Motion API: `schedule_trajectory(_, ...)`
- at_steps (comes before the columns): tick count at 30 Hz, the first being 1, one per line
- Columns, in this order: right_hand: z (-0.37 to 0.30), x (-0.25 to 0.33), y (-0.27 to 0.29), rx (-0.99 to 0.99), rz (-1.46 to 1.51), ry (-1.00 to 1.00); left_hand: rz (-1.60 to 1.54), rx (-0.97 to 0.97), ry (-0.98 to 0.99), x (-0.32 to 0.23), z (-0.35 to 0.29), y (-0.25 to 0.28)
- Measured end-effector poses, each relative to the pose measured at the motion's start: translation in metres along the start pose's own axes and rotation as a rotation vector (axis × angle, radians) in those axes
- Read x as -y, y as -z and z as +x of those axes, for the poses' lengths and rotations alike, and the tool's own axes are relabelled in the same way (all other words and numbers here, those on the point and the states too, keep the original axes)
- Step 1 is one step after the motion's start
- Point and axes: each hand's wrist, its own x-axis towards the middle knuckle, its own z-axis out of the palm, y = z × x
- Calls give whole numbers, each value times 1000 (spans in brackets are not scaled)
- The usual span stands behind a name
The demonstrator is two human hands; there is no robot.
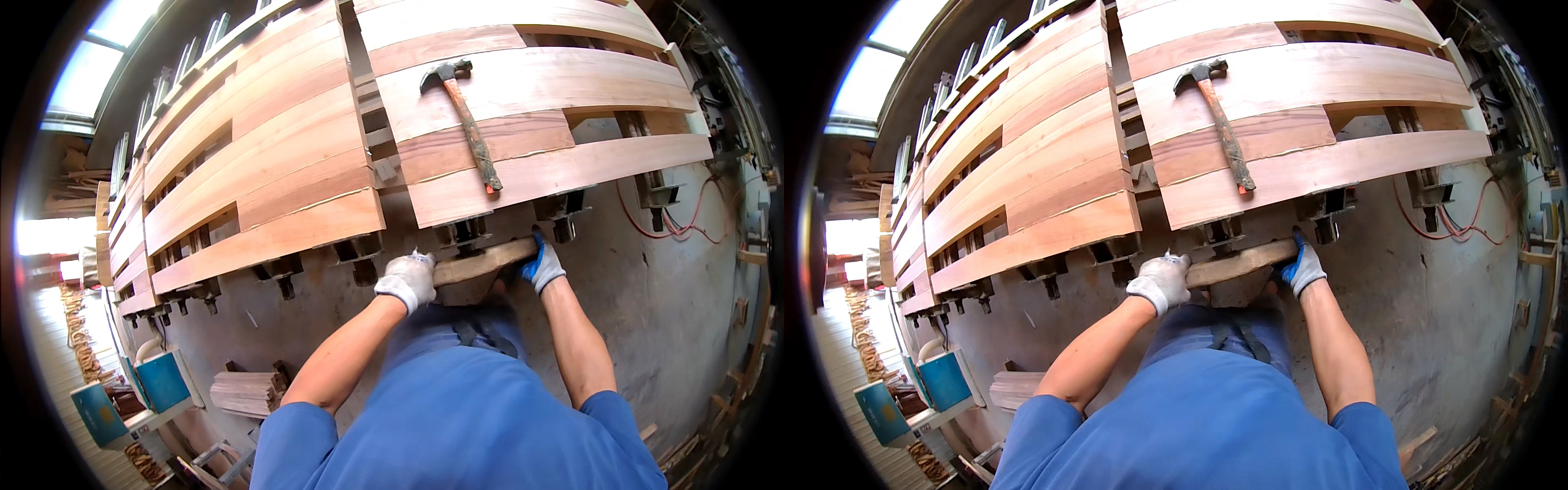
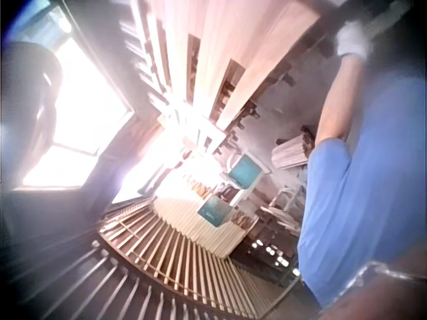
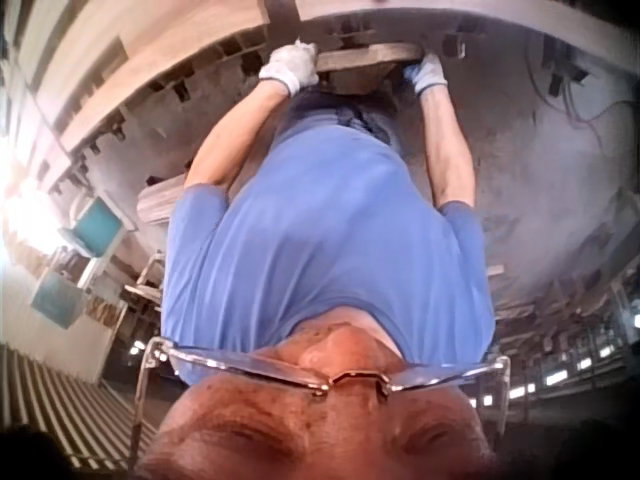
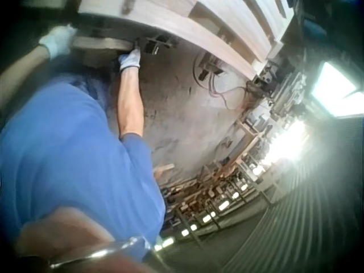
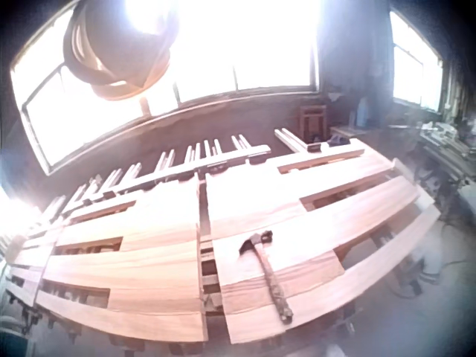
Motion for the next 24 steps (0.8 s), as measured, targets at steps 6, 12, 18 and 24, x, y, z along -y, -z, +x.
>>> schedule_trajectory(6,5,-3,7,30,-26,66,-12,-1,-43,2,-5,7)
schedule_trajectory(12,17,-17,35,-156,-65,241,61,40,-80,7,2,13)
schedule_trajectory(18,-23,-26,8,-205,-212,440,26,-59,-154,29,15,-16)
schedule_trajectory(24,-54,-30,-5,-212,-230,551,22,-56,-185,32,29,-28)
